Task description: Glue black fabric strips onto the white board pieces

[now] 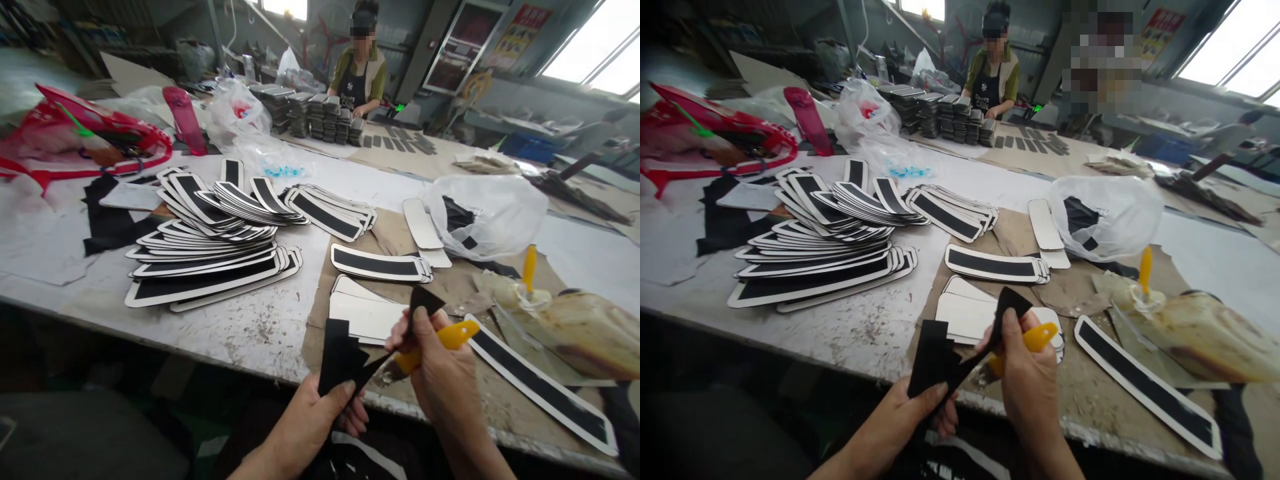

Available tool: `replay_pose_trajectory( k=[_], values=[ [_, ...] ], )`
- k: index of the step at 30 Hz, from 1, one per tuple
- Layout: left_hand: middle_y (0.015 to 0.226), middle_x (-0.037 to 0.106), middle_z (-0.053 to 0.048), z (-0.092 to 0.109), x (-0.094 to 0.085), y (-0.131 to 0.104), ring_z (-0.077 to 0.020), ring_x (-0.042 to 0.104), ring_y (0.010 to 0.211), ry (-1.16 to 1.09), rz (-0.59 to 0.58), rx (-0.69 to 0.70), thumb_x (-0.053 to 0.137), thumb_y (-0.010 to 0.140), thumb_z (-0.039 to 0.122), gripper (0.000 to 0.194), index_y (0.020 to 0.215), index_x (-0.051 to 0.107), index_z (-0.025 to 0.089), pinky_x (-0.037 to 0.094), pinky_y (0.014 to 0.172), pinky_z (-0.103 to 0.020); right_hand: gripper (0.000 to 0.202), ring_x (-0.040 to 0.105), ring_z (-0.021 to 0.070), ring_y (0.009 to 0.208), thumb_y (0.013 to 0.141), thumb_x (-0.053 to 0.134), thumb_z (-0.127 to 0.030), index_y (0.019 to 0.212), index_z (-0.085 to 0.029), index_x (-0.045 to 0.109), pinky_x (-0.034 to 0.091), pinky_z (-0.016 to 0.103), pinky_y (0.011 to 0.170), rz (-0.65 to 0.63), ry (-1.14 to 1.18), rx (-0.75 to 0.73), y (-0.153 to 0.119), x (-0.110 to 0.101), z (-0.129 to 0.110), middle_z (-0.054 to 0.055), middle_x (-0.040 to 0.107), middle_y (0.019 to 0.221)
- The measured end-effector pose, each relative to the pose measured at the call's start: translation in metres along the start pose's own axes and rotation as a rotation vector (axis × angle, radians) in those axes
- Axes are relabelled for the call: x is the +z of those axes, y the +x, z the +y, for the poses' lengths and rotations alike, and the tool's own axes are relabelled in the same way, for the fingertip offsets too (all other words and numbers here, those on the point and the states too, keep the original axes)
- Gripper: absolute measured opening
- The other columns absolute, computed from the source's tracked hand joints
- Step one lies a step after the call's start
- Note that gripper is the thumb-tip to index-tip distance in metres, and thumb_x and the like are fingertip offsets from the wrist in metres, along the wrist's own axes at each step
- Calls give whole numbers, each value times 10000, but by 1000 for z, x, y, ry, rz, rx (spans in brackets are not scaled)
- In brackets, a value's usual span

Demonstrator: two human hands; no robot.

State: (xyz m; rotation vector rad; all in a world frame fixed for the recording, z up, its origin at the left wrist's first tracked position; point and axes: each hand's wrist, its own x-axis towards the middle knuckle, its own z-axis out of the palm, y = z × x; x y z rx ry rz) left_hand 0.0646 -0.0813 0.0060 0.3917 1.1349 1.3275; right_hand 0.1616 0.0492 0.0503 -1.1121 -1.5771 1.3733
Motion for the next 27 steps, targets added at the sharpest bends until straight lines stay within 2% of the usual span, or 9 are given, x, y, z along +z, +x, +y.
replay_pose_trajectory(
  k=[3, 6, 9, 11, 13, 16, 18, 21, 27],
  values=[
    [585, 584, -41, 3, -16, -4, -128, 501, 555, 9, 166, 3, 606, 751, 519, 423, 682, 634, 103, 394, 586, -258, 331, 391, 87, 422, 806, 562, -524, 756, -206, 486, 318, 202, 398, -68, -34, 86, 12, -31, -10, -52, 452, 524],
    [532, 462, 47, 15, -31, 3, -88, 390, 510, -50, 372, 43, 672, 715, 483, 355, 763, 598, 140, 325, 521, -220, 308, 414, 100, 472, 755, 635, -493, 719, -201, 544, 327, 215, 430, -239, -382, 115, 25, -62, -22, -29, 485, 549],
    [536, 389, 80, 29, -38, 22, -72, 324, 496, -47, 441, 70, 724, 669, 464, 394, 863, 580, 152, 274, 486, -206, 315, 435, 121, 535, 764, 605, -487, 654, -195, 564, 348, 234, 489, -460, -662, 41, 40, -69, -31, -12, 501, 582],
    [549, 386, 82, 36, -40, 37, -70, 321, 500, -16, 423, 73, 734, 660, 450, 433, 930, 578, 150, 268, 484, -203, 334, 411, 113, 525, 811, 534, -478, 636, -193, 545, 326, 232, 492, -605, -723, 12, 52, -57, -33, -26, 469, 563],
    [544, 397, 78, 40, -41, 51, -74, 327, 498, 34, 398, 66, 729, 663, 443, 432, 934, 581, 141, 262, 480, -207, 320, 410, 105, 526, 843, 498, -430, 637, -187, 529, 306, 228, 508, -734, -766, -15, 64, -36, -30, -35, 467, 567],
    [565, 454, 57, 44, -42, 66, -84, 352, 512, 105, 379, 46, 732, 653, 415, 399, 892, 590, 128, 266, 484, -216, 258, 458, 108, 574, 853, 508, -337, 653, -176, 534, 297, 230, 553, -858, -873, -56, 80, -1, -22, -23, 532, 627],
    [591, 483, 40, 46, -43, 70, -92, 367, 532, 139, 361, 42, 726, 657, 389, 357, 852, 596, 120, 278, 496, -223, 216, 485, 116, 603, 849, 525, -309, 682, -175, 555, 299, 231, 571, -891, -943, -52, 87, 17, -16, -10, 570, 668],
    [595, 481, 37, 48, -44, 73, -98, 368, 543, 153, 351, 31, 706, 674, 364, 301, 813, 596, 121, 283, 506, -230, 192, 508, 126, 626, 851, 539, -309, 719, -177, 582, 307, 230, 590, -920, -1015, -59, 94, 33, -10, 7, 603, 703],
    [607, 478, 38, 48, -45, 75, -99, 372, 546, 137, 376, -18, 699, 673, 367, 265, 768, 601, 140, 290, 518, -233, 205, 541, 155, 670, 859, 537, -335, 772, -168, 617, 319, 243, 605, -920, -1103, -63, 98, 42, 3, 51, 636, 750]
  ],
)
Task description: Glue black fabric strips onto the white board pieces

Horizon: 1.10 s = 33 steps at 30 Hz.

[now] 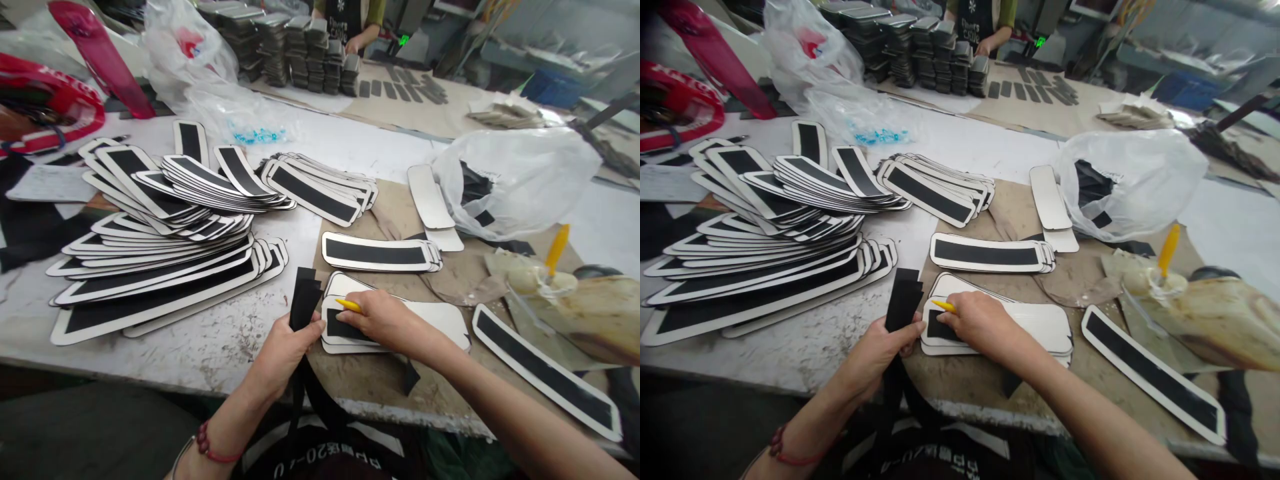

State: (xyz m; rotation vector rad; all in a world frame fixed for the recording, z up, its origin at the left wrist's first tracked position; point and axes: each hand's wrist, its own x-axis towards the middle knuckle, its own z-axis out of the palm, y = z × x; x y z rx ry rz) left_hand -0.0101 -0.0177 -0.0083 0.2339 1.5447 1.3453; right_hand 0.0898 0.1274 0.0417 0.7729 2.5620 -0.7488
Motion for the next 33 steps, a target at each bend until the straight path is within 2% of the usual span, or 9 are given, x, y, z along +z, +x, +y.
replay_pose_trajectory(
  k=[15, 19, 24, 27, 29, 33],
  values=[
    [595, 467, 42, 2, 1, 1, -98, 375, 549, 38, 2, -3, 676, 695, 340, 225, 768, 597, 142, 299, 526, -225, 212, 598, 196, 740, 880, 495, -332, 864, -168, 627, 342, 261, 627, 18, -44, -26, 7, 6, 4, 77, 667, 840],
    [544, 452, 52, 5, 3, 1, -95, 369, 514, 69, -2, 9, 698, 678, 383, 266, 679, 558, 156, 288, 502, -226, 210, 607, 202, 762, 879, 495, -329, 876, -172, 634, 345, 259, 621, 25, -75, -43, 7, 7, 4, 81, 672, 860],
    [465, 433, 67, 3, 9, 6, -91, 362, 453, 113, 80, 19, 705, 650, 368, 265, 606, 541, 164, 271, 470, -230, 232, 621, 223, 779, 871, 508, -360, 888, -172, 642, 339, 265, 597, 26, -115, 0, 9, 7, -2, 96, 678, 867],
    [457, 440, 74, 0, 11, 9, -88, 363, 443, 116, 124, 48, 707, 634, 325, 224, 610, 555, 162, 280, 469, -228, 242, 616, 223, 752, 837, 555, -406, 839, -180, 642, 316, 260, 567, 27, -137, 0, -4, 2, 0, 88, 676, 828],
    [453, 444, 75, -1, 11, 10, -86, 362, 439, 114, 139, 50, 714, 625, 325, 220, 623, 573, 156, 279, 465, -227, 213, 604, 213, 730, 817, 580, -398, 800, -192, 632, 299, 254, 558, 17, -148, 34, -23, -3, 10, 71, 666, 788],
    [433, 443, 77, -3, 10, 10, -84, 363, 432, 129, 164, 28, 724, 620, 337, 233, 649, 597, 144, 268, 452, -226, 206, 562, 165, 647, 855, 516, -345, 733, -195, 586, 294, 248, 563, 30, -71, 209, -74, -14, 53, 29, 625, 720]
  ],
)
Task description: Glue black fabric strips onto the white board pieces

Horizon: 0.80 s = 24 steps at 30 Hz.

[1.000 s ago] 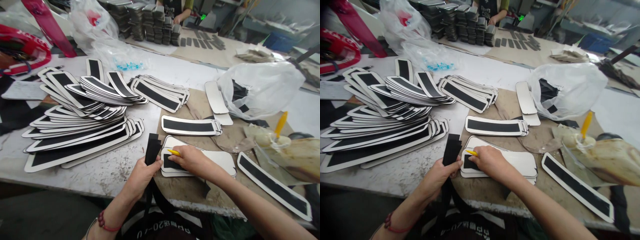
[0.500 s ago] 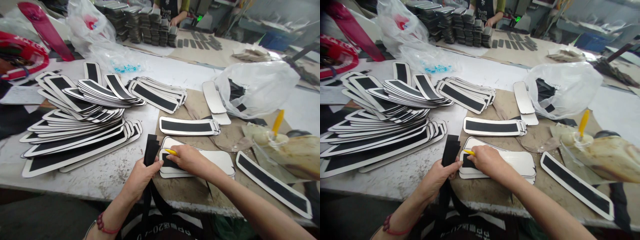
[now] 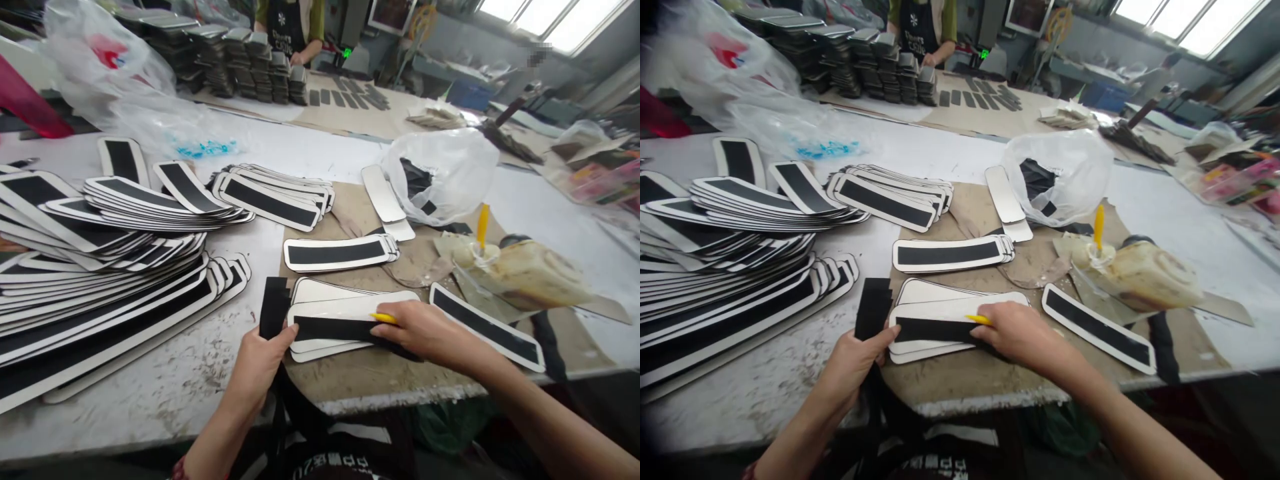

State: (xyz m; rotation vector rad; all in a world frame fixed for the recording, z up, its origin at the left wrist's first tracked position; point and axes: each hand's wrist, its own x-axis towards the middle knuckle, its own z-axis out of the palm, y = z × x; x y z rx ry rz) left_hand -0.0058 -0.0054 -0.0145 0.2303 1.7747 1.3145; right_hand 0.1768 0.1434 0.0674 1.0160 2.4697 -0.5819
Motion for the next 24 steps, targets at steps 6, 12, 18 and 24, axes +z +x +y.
replay_pose_trajectory(
  k=[6, 12, 18, 24],
  values=[
    [420, 446, 74, -3, 0, 1, -91, 374, 426, -8, 11, -18, 760, 593, 346, 272, 678, 614, 133, 282, 435, -227, 318, 549, 156, 654, 895, 412, -414, 712, -185, 536, 334, 253, 608, 111, 114, 116, -21, 3, 55, 18, 611, 719],
    [557, 559, 28, -9, -1, 4, -128, 484, 523, -14, 12, -37, 792, 560, 388, 373, 771, 637, 123, 365, 493, -241, 300, 615, 250, 845, 891, 446, -427, 893, -180, 617, 373, 299, 676, 237, -169, 320, -8, 8, 42, 105, 670, 890],
    [563, 577, 18, -9, 1, 5, -129, 489, 504, -18, 73, -72, 818, 470, 396, 421, 723, 630, 118, 387, 481, -241, 296, 635, 260, 860, 870, 489, -459, 886, -202, 635, 407, 309, 681, 218, -202, 359, -1, 8, 40, 84, 685, 884],
    [508, 523, 42, -12, -2, 7, -103, 431, 464, -8, 70, -73, 825, 471, 418, 445, 725, 611, 122, 335, 437, -221, 309, 639, 271, 868, 860, 498, -476, 907, -207, 643, 418, 318, 675, 192, -169, 368, 5, 9, 45, 86, 688, 899]
  ],
)
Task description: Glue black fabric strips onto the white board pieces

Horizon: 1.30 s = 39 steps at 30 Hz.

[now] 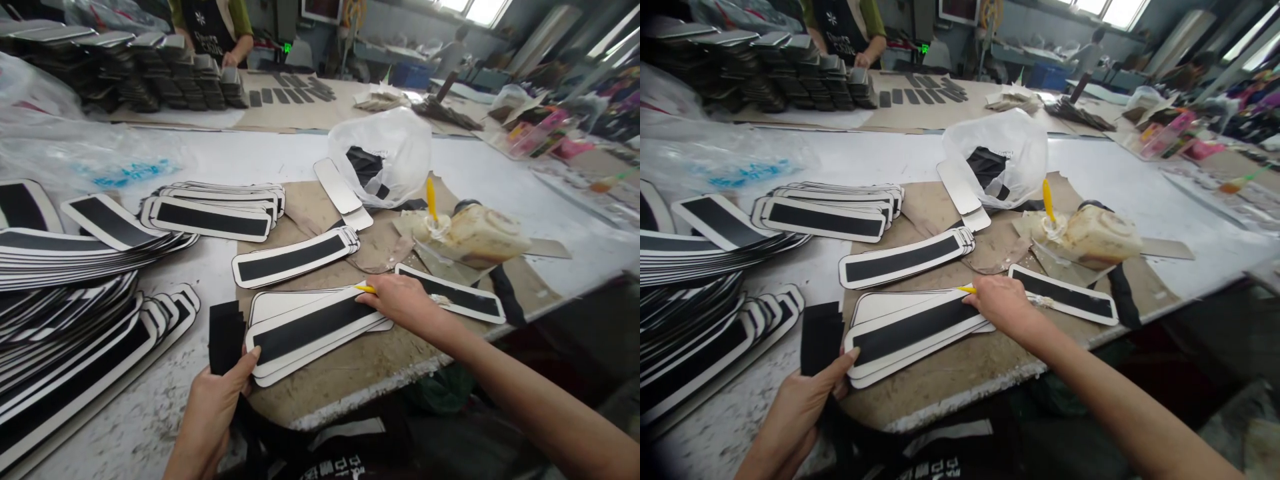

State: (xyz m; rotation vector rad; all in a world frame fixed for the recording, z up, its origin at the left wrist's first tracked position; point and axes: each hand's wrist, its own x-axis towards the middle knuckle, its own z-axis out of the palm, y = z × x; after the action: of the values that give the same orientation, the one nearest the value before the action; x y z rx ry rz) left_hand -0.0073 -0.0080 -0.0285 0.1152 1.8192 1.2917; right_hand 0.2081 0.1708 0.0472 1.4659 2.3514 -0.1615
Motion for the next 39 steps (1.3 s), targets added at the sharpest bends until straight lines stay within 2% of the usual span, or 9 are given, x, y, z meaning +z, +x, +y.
replay_pose_trajectory(
  k=[3, 9, 14, 18, 24, 31, 36, 39],
  values=[
    [481, 469, 58, -1, -1, 1, -87, 390, 451, 11, 4, -26, 831, 470, 431, 455, 701, 597, 117, 304, 423, -213, 308, 638, 271, 873, 850, 513, -481, 912, -209, 645, 421, 321, 684, -2, 15, -2, 2, 2, 2, 86, 687, 912],
    [563, 523, 31, 6, 5, -3, -92, 430, 488, -36, 34, -74, 858, 392, 418, 523, 728, 616, 99, 339, 435, -208, 319, 637, 275, 883, 852, 511, -480, 940, -207, 650, 429, 325, 694, -27, 32, -9, 4, 3, 5, 100, 685, 915],
    [443, 437, 68, 11, 7, -8, -69, 363, 416, -15, 31, -49, 852, 381, 421, 474, 616, 566, 124, 288, 380, -193, 311, 634, 267, 902, 857, 516, -462, 953, -200, 653, 433, 327, 725, -32, 40, -26, 4, 2, 4, 105, 685, 932],
    [431, 419, 83, 11, 8, -8, -68, 343, 402, -22, 27, -50, 848, 388, 387, 449, 637, 572, 135, 270, 366, -198, 335, 640, 264, 882, 845, 532, -482, 935, -186, 662, 433, 310, 700, -16, 28, -19, 4, 1, 4, 110, 689, 919],
    [414, 417, 75, 6, 7, -4, -81, 349, 397, 4, -13, 3, 821, 457, 381, 374, 565, 545, 153, 278, 384, -221, 418, 650, 277, 812, 843, 488, -560, 874, -177, 652, 404, 297, 608, 105, -15, 10, -4, 3, 11, 121, 687, 834],
    [422, 436, 59, 2, 5, -1, -90, 363, 415, 37, 5, 14, 814, 453, 439, 418, 557, 536, 146, 269, 412, -229, 388, 623, 229, 779, 943, 328, -457, 857, -185, 590, 356, 280, 614, 267, 117, 117, -17, 11, 41, 82, 662, 804],
    [429, 448, 56, -2, 4, 2, -95, 374, 421, 19, -13, 20, 814, 463, 439, 414, 578, 551, 140, 282, 419, -233, 399, 576, 179, 721, 944, 329, -434, 778, -184, 592, 383, 267, 679, 290, 284, -26, -14, 29, 48, 53, 618, 779],
    [433, 443, 60, -2, 4, -1, -84, 366, 419, -41, -43, 58, 810, 499, 411, 383, 583, 554, 139, 274, 415, -221, 373, 573, 185, 783, 938, 350, -423, 844, -187, 623, 410, 279, 752, 361, 355, -118, -15, 37, 45, 58, 604, 825]
  ],
)
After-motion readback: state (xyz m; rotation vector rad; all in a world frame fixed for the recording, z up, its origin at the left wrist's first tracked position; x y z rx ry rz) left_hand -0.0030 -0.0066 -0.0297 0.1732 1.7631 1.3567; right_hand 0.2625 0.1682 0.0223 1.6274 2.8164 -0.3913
